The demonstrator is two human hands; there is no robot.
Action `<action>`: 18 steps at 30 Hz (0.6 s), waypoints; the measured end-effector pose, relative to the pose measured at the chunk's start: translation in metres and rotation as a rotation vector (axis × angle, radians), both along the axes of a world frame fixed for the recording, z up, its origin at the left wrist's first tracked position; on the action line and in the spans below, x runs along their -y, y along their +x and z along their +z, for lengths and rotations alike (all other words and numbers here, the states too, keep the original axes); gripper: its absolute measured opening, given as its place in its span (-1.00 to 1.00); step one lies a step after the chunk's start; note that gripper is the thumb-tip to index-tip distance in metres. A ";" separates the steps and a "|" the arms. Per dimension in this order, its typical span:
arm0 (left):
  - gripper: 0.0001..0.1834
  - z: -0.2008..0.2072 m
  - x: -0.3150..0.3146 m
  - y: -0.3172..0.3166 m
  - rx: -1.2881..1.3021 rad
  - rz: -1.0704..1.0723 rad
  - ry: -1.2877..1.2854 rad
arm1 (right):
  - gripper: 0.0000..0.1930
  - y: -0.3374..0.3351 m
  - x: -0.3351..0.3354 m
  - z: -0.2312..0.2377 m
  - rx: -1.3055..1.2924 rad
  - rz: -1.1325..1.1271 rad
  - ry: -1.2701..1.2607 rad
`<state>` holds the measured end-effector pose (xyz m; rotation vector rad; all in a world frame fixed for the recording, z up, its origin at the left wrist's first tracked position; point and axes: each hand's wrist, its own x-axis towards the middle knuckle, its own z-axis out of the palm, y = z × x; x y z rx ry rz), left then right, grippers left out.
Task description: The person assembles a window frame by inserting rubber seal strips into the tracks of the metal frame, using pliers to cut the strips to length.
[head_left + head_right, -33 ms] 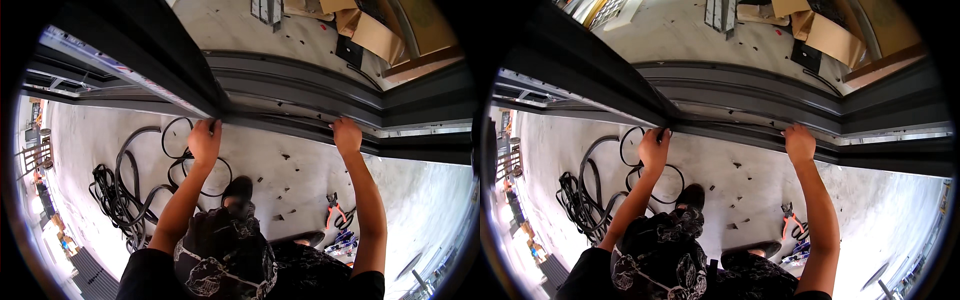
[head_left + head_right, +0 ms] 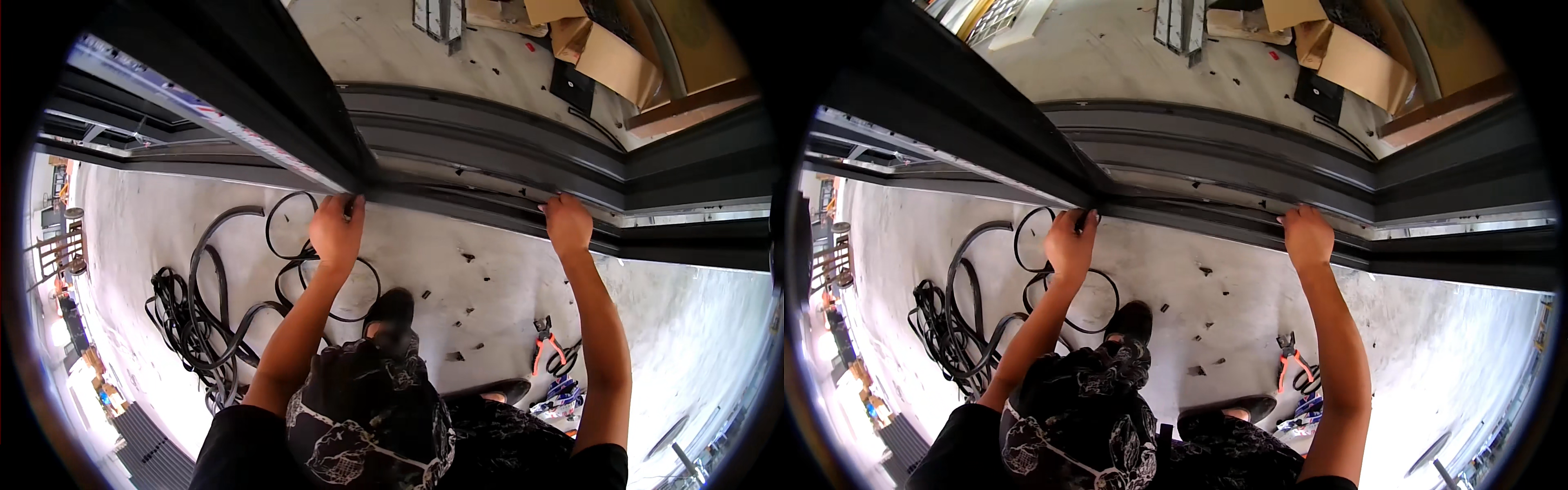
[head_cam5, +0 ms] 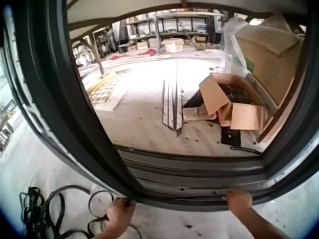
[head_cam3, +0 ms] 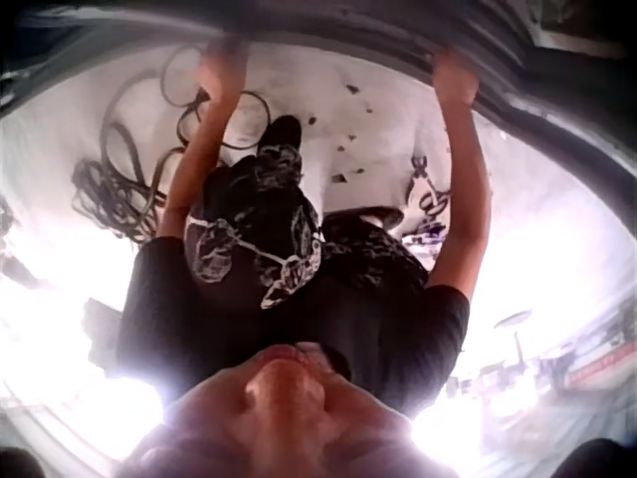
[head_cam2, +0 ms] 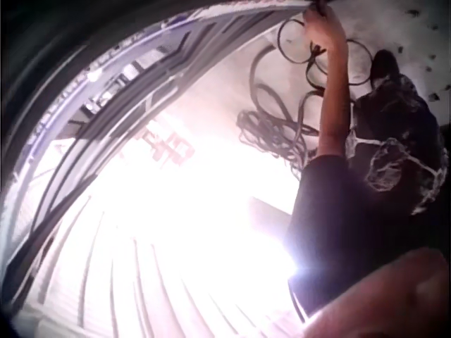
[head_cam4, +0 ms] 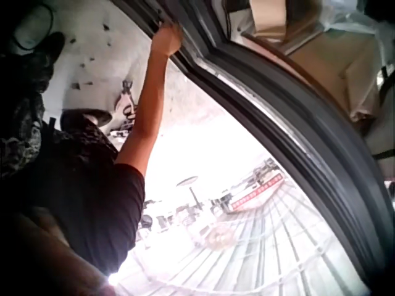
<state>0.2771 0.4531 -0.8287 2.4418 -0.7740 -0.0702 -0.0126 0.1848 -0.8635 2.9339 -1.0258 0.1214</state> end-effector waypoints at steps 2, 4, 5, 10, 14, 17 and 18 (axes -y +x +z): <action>-0.81 0.000 0.001 0.000 0.005 0.026 -0.032 | -0.79 0.002 -0.005 0.006 -0.021 -0.090 0.010; -0.82 -0.004 0.000 0.000 -0.029 0.027 -0.060 | -0.78 0.004 -0.007 0.005 0.023 -0.091 0.004; -0.83 -0.006 0.001 0.001 0.022 -0.004 -0.091 | -0.78 0.004 -0.007 0.007 -0.014 -0.129 0.036; -0.84 -0.007 -0.004 0.002 0.019 -0.004 -0.090 | -0.76 0.009 -0.008 0.006 -0.082 -0.165 0.080; -0.86 -0.002 -0.003 0.000 -0.023 0.013 -0.089 | -0.72 0.013 -0.009 0.012 -0.067 -0.135 0.035; -0.87 -0.002 -0.005 0.003 0.032 -0.007 -0.051 | -0.70 0.015 -0.009 0.010 -0.057 -0.105 0.004; -0.87 -0.003 -0.007 0.004 0.029 -0.011 -0.051 | -0.70 0.016 -0.009 0.009 -0.025 -0.074 -0.023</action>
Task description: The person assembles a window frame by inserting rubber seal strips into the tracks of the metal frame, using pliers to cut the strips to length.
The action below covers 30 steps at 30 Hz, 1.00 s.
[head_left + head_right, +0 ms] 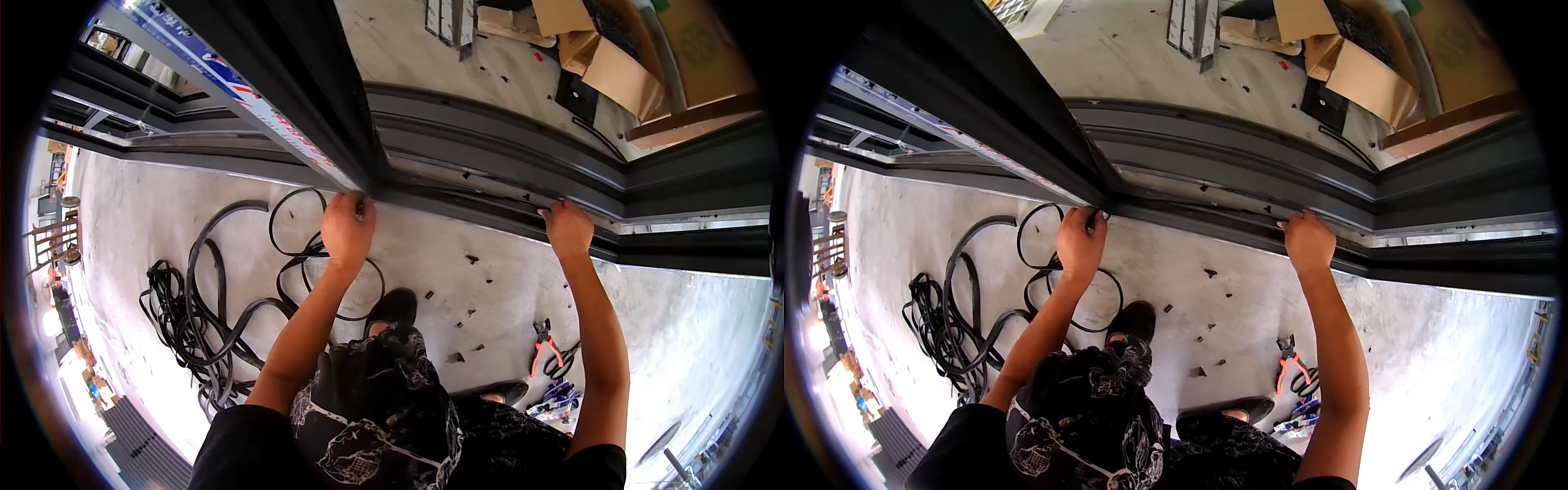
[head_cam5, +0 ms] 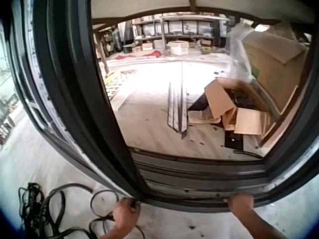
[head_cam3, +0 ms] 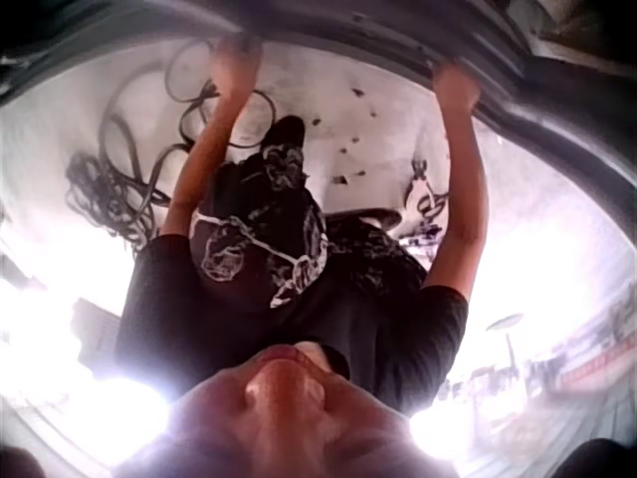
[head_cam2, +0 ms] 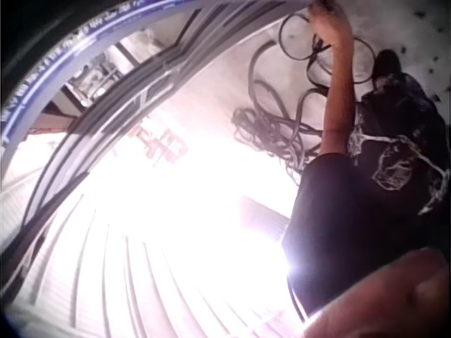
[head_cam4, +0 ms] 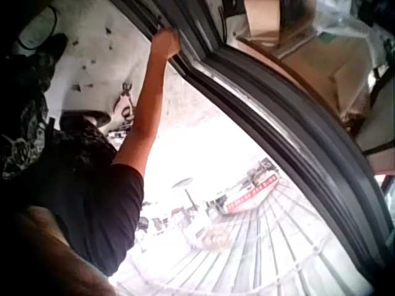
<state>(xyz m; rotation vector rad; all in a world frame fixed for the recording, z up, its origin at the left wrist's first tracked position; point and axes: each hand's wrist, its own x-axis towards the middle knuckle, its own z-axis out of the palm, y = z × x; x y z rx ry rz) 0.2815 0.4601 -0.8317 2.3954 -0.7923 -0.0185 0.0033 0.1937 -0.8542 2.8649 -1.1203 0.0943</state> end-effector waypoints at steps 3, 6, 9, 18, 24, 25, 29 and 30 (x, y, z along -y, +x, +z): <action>-0.85 -0.001 0.003 0.001 0.000 -0.022 -0.015 | -0.72 0.000 0.002 0.005 -0.072 -0.061 0.075; -0.87 -0.005 0.013 -0.008 -0.072 -0.101 -0.104 | -0.75 -0.023 0.004 0.006 -0.064 -0.121 0.089; -0.83 -0.017 -0.015 -0.011 -0.288 -0.183 -0.064 | -0.76 -0.034 -0.034 0.028 0.113 0.002 0.128; -0.85 0.018 -0.033 -0.063 -0.975 -0.103 -0.023 | -0.42 -0.223 -0.156 0.044 -0.345 -0.394 0.575; -0.79 0.037 -0.016 -0.068 -1.118 -0.238 0.109 | -0.41 -0.228 -0.196 -0.004 -0.153 -0.453 0.481; -0.79 0.040 -0.011 -0.069 -1.102 -0.236 0.124 | -0.45 -0.226 -0.195 -0.002 -0.135 -0.477 0.518; -0.80 0.048 -0.005 -0.071 -1.157 -0.267 0.129 | -0.45 -0.161 -0.169 0.038 0.109 -0.334 1.012; -0.80 0.051 -0.007 -0.071 -1.169 -0.272 0.121 | -0.44 -0.136 -0.160 0.046 0.149 -0.213 1.153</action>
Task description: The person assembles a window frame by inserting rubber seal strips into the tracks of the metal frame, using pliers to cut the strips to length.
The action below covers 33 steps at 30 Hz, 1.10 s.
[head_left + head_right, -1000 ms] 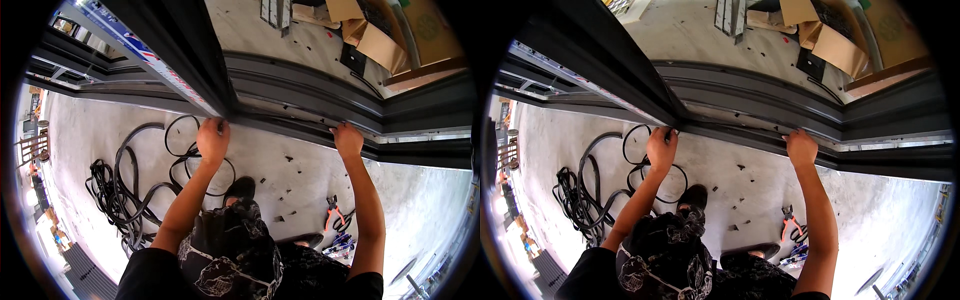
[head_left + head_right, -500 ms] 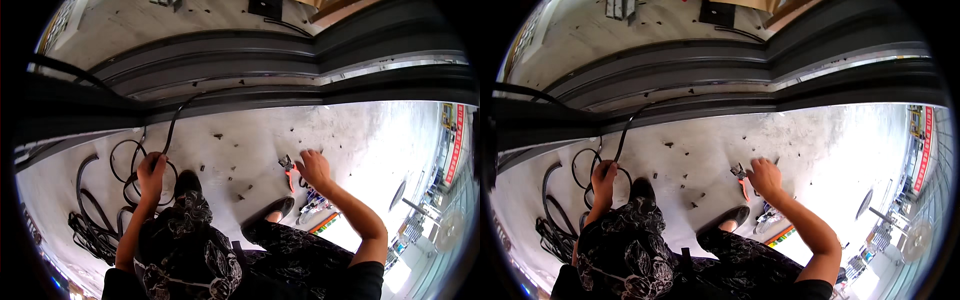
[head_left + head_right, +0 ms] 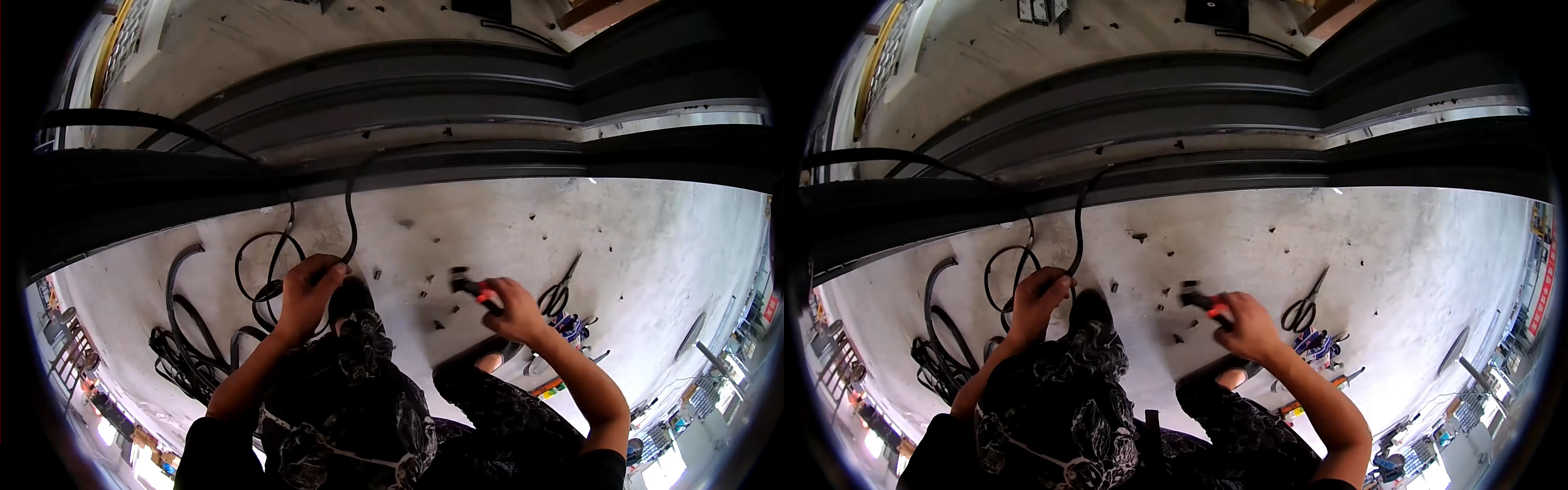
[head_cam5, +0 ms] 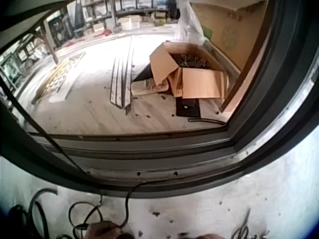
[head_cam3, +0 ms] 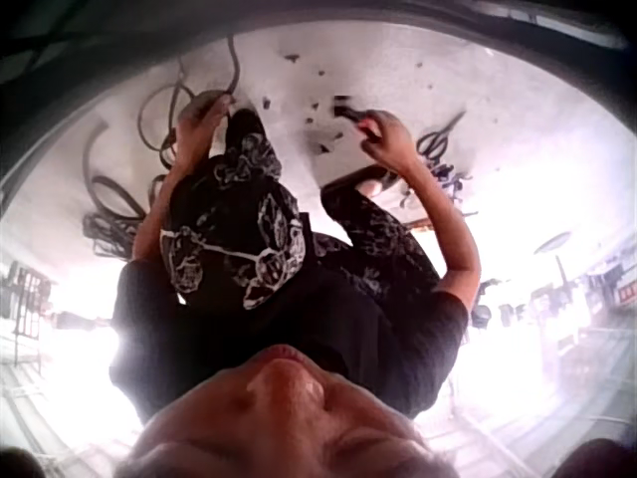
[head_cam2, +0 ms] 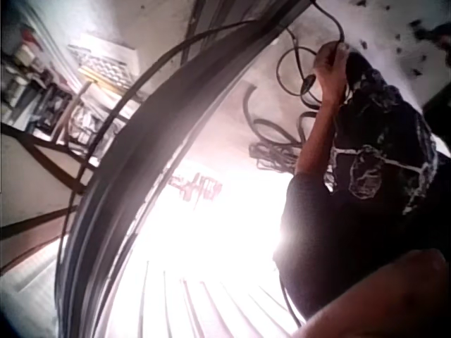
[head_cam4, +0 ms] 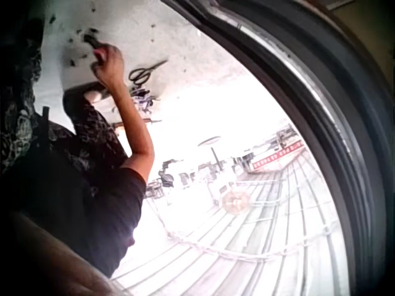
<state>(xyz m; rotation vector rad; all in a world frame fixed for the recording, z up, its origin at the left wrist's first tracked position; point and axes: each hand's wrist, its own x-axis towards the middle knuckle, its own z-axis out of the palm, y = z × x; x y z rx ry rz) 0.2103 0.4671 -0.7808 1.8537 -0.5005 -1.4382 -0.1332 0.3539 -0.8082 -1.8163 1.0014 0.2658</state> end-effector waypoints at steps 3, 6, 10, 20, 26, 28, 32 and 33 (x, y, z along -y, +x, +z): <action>-0.79 0.001 -0.003 -0.001 0.003 -0.031 0.029 | -0.50 0.065 0.005 0.009 0.250 0.133 0.061; -0.79 0.003 -0.005 0.002 0.027 -0.086 -0.005 | -0.53 0.115 0.011 0.014 0.257 0.188 0.219; -0.79 0.021 -0.012 0.018 0.051 -0.065 0.017 | -0.54 0.150 0.013 0.014 0.306 0.250 0.244; -0.85 0.035 -0.032 0.037 0.343 -0.171 -0.149 | -0.56 0.187 0.010 0.025 0.352 0.334 0.160; -0.85 0.047 -0.015 0.046 0.504 -0.396 -0.148 | -0.59 0.187 0.012 0.025 0.418 0.312 0.015; -0.84 0.045 -0.013 0.048 0.504 -0.408 -0.147 | -0.61 0.185 0.013 0.024 0.426 0.308 -0.021; -0.82 0.041 -0.008 0.050 0.473 -0.493 -0.102 | -0.69 0.181 0.011 0.021 0.373 0.356 -0.115; -0.82 0.039 -0.009 0.051 0.487 -0.528 -0.100 | -0.71 0.180 0.009 0.020 0.335 0.368 -0.141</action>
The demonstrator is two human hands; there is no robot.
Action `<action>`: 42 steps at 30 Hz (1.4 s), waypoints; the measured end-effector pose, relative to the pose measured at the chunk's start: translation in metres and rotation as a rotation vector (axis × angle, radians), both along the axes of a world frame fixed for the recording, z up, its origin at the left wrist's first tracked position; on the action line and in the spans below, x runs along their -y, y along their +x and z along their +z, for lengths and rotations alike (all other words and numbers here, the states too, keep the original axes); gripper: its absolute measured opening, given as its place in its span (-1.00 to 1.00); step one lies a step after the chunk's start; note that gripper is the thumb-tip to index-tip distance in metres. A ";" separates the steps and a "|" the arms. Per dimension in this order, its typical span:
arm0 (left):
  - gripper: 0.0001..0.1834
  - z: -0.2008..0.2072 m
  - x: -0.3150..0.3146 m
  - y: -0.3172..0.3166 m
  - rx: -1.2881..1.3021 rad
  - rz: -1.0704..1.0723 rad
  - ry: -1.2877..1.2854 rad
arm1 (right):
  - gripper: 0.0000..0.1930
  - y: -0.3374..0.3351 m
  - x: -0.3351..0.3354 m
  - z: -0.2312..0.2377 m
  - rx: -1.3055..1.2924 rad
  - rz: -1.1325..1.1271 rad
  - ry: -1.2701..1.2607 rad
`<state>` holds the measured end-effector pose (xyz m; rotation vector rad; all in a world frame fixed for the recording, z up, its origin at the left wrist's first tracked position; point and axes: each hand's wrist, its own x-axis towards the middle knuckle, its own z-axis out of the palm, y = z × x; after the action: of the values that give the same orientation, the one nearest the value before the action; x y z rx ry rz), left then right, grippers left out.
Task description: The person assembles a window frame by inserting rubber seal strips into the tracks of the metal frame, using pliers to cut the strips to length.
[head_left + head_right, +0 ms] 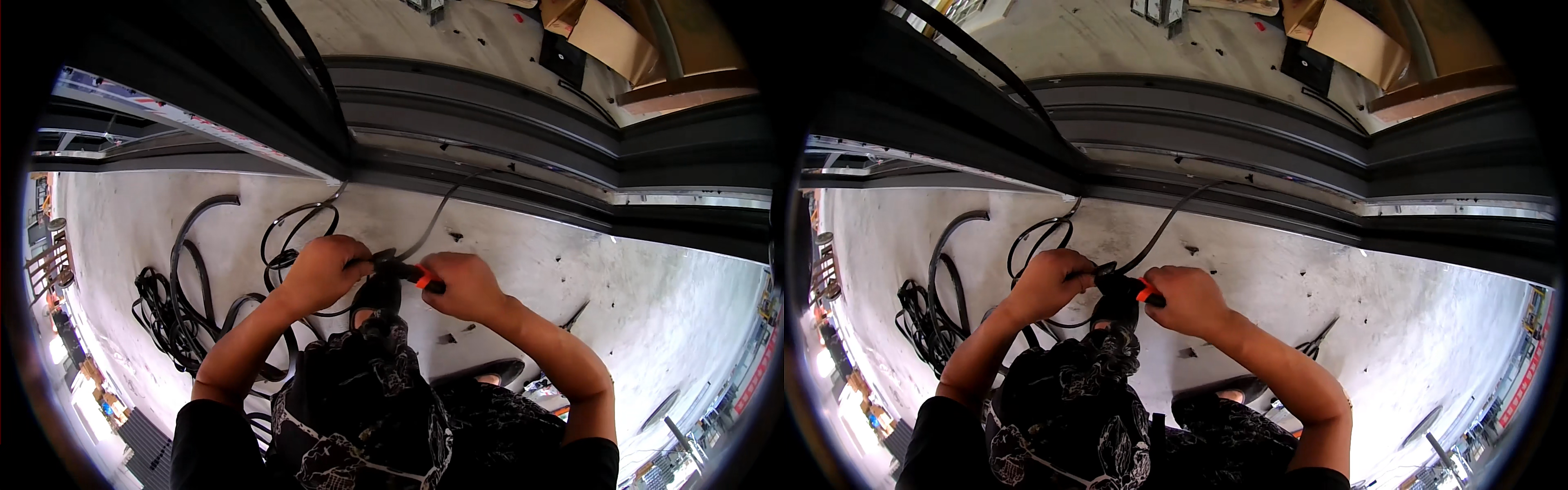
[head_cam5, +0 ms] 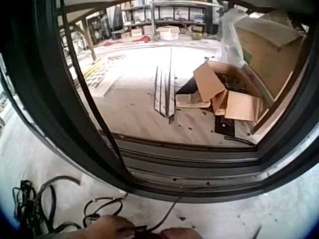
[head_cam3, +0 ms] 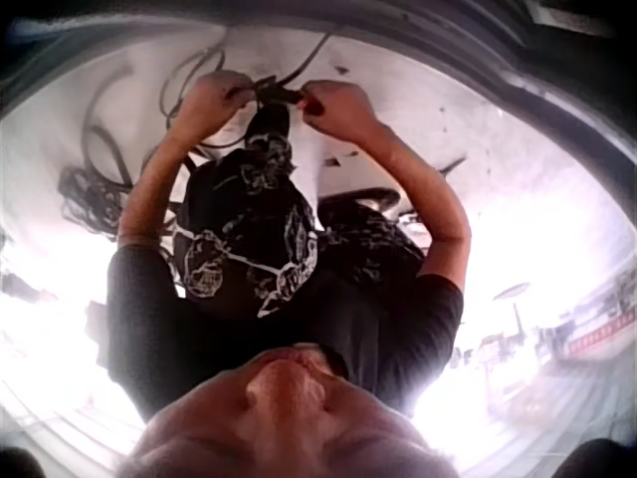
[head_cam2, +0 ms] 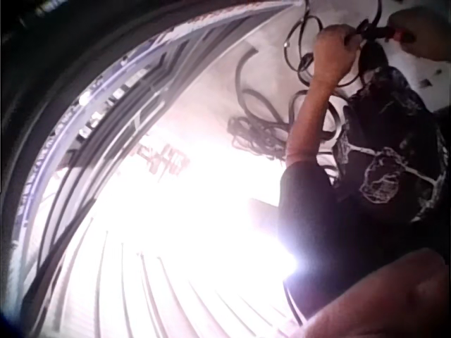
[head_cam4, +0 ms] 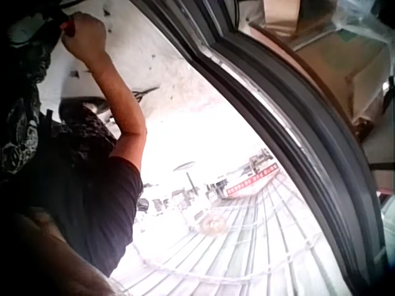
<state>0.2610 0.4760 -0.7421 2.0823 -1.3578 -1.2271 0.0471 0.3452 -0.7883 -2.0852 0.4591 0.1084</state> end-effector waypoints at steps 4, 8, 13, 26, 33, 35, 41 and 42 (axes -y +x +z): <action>-0.84 -0.024 -0.022 0.021 0.197 -0.090 -0.007 | -0.74 -0.001 -0.008 -0.018 -0.007 0.002 -0.077; -0.79 -0.050 -0.071 0.075 0.566 -0.069 0.317 | -0.69 -0.003 -0.008 -0.044 -0.156 0.065 -0.254; -0.65 -0.040 -0.067 0.065 0.669 0.034 0.043 | -0.62 0.006 -0.008 -0.046 -0.102 0.111 -0.304; -0.67 -0.094 0.013 -0.015 0.006 0.172 -0.067 | -0.84 0.053 0.021 -0.066 0.083 0.479 -0.750; -0.58 -0.130 -0.014 -0.007 -0.509 0.736 -0.012 | -0.84 0.099 0.036 -0.047 0.268 -0.146 -0.705; -0.61 -0.125 -0.012 0.006 -0.493 0.744 -0.053 | -0.84 0.115 0.040 -0.049 0.276 -0.172 -0.701; -0.67 -0.114 -0.014 0.012 -0.432 0.727 -0.151 | -0.89 0.147 0.039 -0.059 0.362 -0.236 -0.548; -0.69 -0.112 -0.016 0.013 -0.440 0.720 -0.162 | -0.89 0.145 0.041 -0.058 0.225 -0.207 -0.530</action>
<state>0.2738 0.4923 -0.8546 1.7866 -0.4274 -1.1003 0.1922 0.3038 -0.8460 -2.5087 0.6084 -0.4073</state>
